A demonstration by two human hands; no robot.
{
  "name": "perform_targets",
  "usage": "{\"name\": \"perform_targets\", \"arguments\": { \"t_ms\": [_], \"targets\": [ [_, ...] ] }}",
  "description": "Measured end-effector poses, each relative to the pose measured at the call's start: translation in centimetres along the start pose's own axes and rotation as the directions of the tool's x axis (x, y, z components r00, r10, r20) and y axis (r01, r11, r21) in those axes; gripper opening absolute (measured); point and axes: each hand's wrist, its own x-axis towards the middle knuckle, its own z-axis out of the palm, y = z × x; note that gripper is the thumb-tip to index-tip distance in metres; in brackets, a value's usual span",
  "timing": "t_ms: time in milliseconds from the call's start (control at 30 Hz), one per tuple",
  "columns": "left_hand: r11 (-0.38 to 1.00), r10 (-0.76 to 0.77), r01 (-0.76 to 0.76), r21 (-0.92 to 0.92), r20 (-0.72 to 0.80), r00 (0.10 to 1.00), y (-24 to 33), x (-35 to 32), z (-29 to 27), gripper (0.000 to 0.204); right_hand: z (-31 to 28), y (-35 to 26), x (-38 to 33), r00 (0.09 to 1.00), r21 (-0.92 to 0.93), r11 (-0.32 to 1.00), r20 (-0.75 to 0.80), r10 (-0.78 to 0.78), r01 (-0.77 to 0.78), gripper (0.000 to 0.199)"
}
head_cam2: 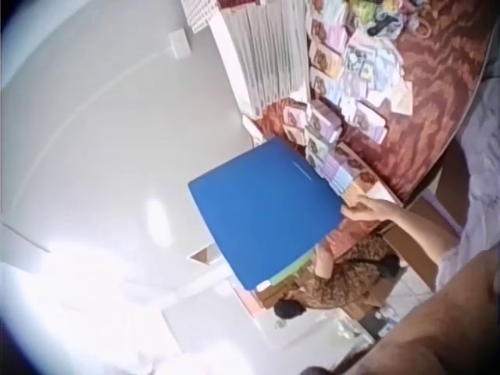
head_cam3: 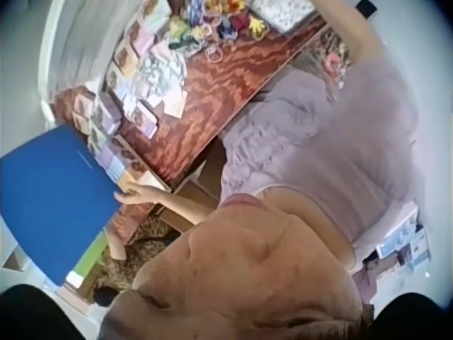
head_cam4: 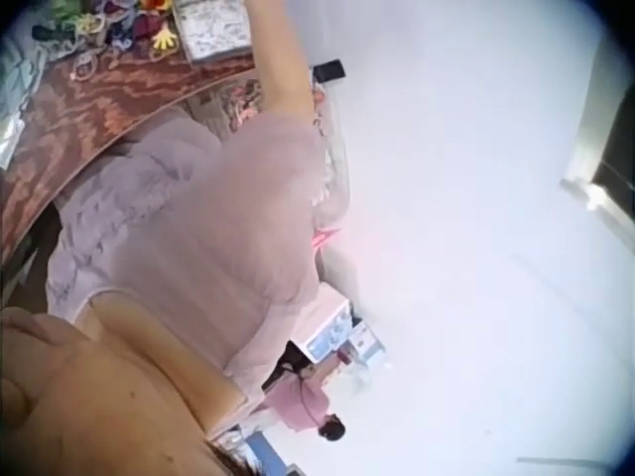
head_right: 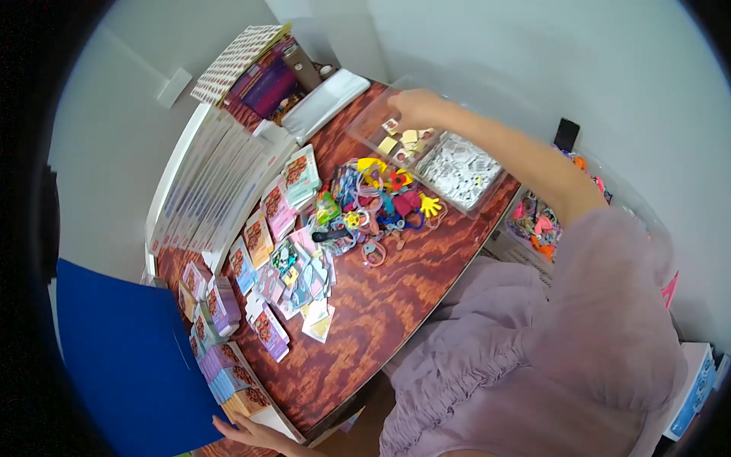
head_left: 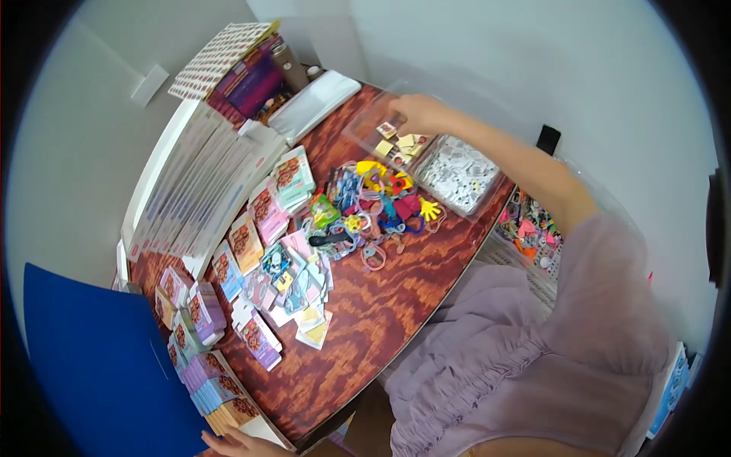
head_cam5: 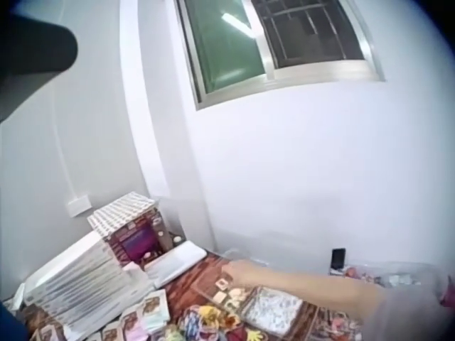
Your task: Packaging various small toy items and stickers into small boxes at a workstation.
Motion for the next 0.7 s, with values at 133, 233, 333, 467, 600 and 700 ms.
{"name": "perform_targets", "arguments": {
  "t_ms": [133, 233, 333, 467, 600, 700],
  "targets": [
    [0.976, 0.107, -0.052, -0.210, 0.260, 0.960, 8.5, -4.3, 2.5, 0.052, 2.3, 4.2, 2.4, 0.967, 0.081, 0.989, 0.232, 0.104, -0.125, 0.109],
    [0.885, 0.213, -0.003, -0.465, 0.400, 0.891, 13.9, -9.3, 4.2, 0.059, 4.9, 1.8, 2.5, 0.995, -0.095, 0.995, 0.087, 0.052, -0.044, 0.110],
    [0.902, 0.163, 0.091, -0.423, 0.528, 0.833, 18.4, -12.5, 4.8, 0.064, 5.3, -0.5, 1.9, 0.994, -0.206, 0.979, 0.108, 0.027, -0.004, 0.108],
    [0.936, 0.139, 0.105, -0.337, 0.626, 0.767, 19.3, -14.2, 5.9, 0.070, 5.9, -2.5, 2.4, 0.970, -0.258, 0.963, 0.241, -0.017, 0.081, 0.095],
    [0.947, 0.081, 0.153, -0.283, 0.671, 0.737, 18.3, -14.9, 6.9, 0.070, 7.4, -1.7, 2.6, 0.991, -0.021, 0.999, 0.131, -0.030, 0.033, 0.050],
    [0.947, 0.024, 0.202, -0.250, 0.682, 0.731, 17.0, -15.6, 7.2, 0.068, 7.3, -2.0, 2.4, 0.988, 0.054, 0.998, 0.155, -0.021, 0.013, 0.029]
  ]
}}
